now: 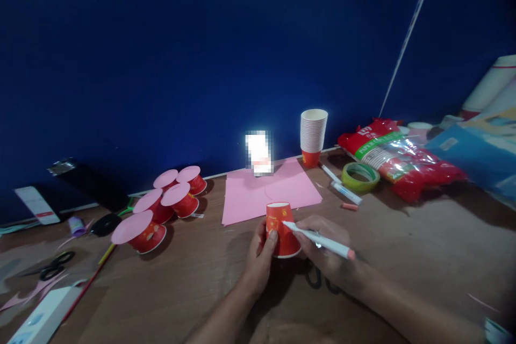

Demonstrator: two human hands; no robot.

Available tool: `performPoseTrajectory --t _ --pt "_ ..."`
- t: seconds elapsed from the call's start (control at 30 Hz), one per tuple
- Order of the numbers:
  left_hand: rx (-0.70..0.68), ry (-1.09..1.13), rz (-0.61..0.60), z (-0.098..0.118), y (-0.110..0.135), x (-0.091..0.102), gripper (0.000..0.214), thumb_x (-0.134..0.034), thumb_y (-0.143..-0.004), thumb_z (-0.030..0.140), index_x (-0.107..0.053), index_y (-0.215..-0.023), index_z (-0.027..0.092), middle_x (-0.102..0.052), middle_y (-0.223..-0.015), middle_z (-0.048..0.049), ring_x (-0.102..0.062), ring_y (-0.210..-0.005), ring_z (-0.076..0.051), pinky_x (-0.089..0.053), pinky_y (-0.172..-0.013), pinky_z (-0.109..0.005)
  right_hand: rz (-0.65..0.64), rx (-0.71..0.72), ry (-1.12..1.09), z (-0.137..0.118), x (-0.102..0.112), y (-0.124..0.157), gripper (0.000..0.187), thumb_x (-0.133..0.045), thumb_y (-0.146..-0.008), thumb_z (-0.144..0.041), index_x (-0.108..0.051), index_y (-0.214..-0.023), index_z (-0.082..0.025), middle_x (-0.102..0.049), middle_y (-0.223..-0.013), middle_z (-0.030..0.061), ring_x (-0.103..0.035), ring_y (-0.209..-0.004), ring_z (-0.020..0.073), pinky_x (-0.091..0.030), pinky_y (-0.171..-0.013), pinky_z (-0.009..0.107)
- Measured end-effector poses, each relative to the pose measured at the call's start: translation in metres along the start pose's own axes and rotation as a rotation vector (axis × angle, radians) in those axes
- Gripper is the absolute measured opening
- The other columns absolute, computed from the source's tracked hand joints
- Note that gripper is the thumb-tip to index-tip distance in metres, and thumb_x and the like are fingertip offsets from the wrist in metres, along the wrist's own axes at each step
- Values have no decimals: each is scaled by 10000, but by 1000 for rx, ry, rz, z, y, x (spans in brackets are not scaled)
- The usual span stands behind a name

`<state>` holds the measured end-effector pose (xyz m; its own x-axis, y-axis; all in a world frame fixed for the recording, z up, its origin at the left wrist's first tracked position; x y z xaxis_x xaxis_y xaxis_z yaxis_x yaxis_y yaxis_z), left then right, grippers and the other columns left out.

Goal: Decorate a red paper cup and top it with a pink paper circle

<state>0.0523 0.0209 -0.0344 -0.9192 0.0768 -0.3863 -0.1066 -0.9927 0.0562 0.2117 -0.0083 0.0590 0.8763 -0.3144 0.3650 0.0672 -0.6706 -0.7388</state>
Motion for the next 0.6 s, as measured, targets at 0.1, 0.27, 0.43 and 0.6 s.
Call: performPoseTrajectory --t 0.1,0.27,0.43,0.6 --pt "8 -24 -16 1 0 -2 423 -640 -836 412 -589 -1218 239 -661 -1216 -83 -596 -1133 -264 -420 -1016 -393 26 4 0 -3 2 -2 49 -591 -880 -170 -620 -866 -207 -685 -719 20 -663 -612 146 -536 -596 255" --pt "4 -9 13 4 1 -1 468 -700 -780 409 -613 -1199 221 -665 -1213 -97 -582 -1162 -294 -414 -1031 -405 27 -2 -3 -2 2 -2 43 -600 -874 -172 -630 -882 -202 -692 -737 21 -668 -623 147 -543 -607 253" --pt "2 -57 1 3 3 -1 479 -681 -796 419 -596 -1225 223 -646 -1249 -91 -571 -1177 -286 -401 -1042 -414 26 0 -4 -4 4 -4 51 -586 -877 -175 -628 -870 -203 -685 -734 17 -663 -632 142 -550 -609 250" --pt "32 123 -48 12 3 -11 382 -628 -834 429 -653 -1103 159 -709 -1072 -106 -641 -1011 -271 -449 -965 -420 89 -24 21 -8 11 -8 41 -570 -872 -168 -591 -868 -202 -672 -715 11 -651 -595 134 -535 -561 236"
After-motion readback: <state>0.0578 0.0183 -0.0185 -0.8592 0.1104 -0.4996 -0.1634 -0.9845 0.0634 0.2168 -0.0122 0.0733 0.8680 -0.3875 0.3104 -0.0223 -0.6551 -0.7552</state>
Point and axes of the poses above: each hand's wrist, its own y-axis away from the middle knuckle, its own x-axis out of the back of the hand, z = x × y, the point moved 5 cm from there along -y, towards the middle knuckle
